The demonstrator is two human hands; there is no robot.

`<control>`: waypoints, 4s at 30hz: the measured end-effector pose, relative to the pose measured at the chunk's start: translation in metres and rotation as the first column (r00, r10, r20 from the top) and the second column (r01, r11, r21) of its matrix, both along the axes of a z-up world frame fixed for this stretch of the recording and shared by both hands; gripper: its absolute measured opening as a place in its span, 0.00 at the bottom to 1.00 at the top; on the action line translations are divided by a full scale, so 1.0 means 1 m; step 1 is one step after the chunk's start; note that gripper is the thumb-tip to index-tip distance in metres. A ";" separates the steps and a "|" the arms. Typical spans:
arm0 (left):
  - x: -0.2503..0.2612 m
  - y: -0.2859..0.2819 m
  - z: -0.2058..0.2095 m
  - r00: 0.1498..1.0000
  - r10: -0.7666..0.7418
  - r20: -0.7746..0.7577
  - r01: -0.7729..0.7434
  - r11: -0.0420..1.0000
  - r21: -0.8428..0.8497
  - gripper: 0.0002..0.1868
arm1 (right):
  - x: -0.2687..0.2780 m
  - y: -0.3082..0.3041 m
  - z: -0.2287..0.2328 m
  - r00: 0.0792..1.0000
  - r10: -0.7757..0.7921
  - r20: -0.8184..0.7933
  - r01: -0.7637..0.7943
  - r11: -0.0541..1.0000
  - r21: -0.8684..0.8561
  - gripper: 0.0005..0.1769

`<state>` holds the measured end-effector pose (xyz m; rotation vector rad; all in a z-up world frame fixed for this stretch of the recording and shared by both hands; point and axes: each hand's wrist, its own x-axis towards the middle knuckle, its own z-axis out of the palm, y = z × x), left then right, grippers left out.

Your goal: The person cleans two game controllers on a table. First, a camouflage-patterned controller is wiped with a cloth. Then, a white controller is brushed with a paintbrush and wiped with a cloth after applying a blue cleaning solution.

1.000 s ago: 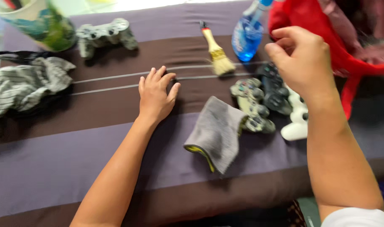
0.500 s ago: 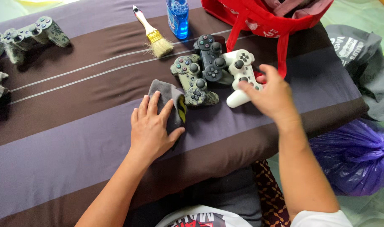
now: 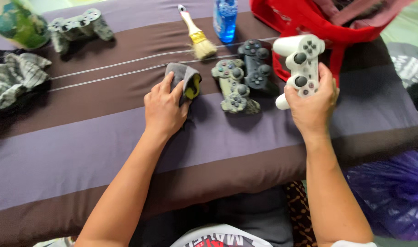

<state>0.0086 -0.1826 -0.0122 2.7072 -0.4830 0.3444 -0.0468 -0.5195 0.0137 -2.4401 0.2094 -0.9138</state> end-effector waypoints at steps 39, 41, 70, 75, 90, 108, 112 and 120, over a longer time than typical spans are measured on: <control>0.019 0.147 -0.001 0.876 -0.234 -0.421 -0.468 -0.205 -0.860 0.23 | 0.106 0.093 0.108 0.788 0.615 0.027 -0.600 0.758 0.257 0.12; 0.018 0.140 0.000 0.868 -0.233 -0.439 -0.481 -0.174 -0.859 0.23 | 0.089 0.072 0.123 0.773 0.631 0.062 -0.633 0.762 0.135 0.13; 0.024 0.142 0.001 0.876 -0.278 -0.395 -0.394 0.063 -0.917 0.23 | 0.231 0.200 -0.018 0.875 0.111 -0.472 -0.271 0.919 -0.285 0.23; 0.024 0.138 -0.001 0.882 -0.287 -0.373 -0.366 0.081 -0.927 0.25 | 0.153 0.213 0.009 0.772 0.620 0.137 -0.475 0.421 0.773 0.19; 0.005 0.099 -0.009 0.962 -0.208 -0.175 -0.182 -0.016 -0.983 0.23 | 0.063 0.285 0.022 0.711 0.518 0.475 -0.698 0.601 0.389 0.17; -0.004 0.116 0.018 0.981 -0.171 0.089 0.173 0.576 -0.799 0.38 | 0.079 0.245 0.025 0.737 0.612 0.288 -0.632 0.472 0.615 0.13; -0.002 0.120 0.025 0.979 -0.092 0.180 0.188 0.747 -0.638 0.45 | 0.078 0.242 0.025 0.578 0.787 0.215 -0.655 0.290 0.697 0.13; -0.001 0.118 0.015 0.992 -0.125 -0.025 0.034 0.447 -0.894 0.34 | 0.071 0.244 0.033 0.652 0.745 0.142 -0.647 0.448 0.617 0.09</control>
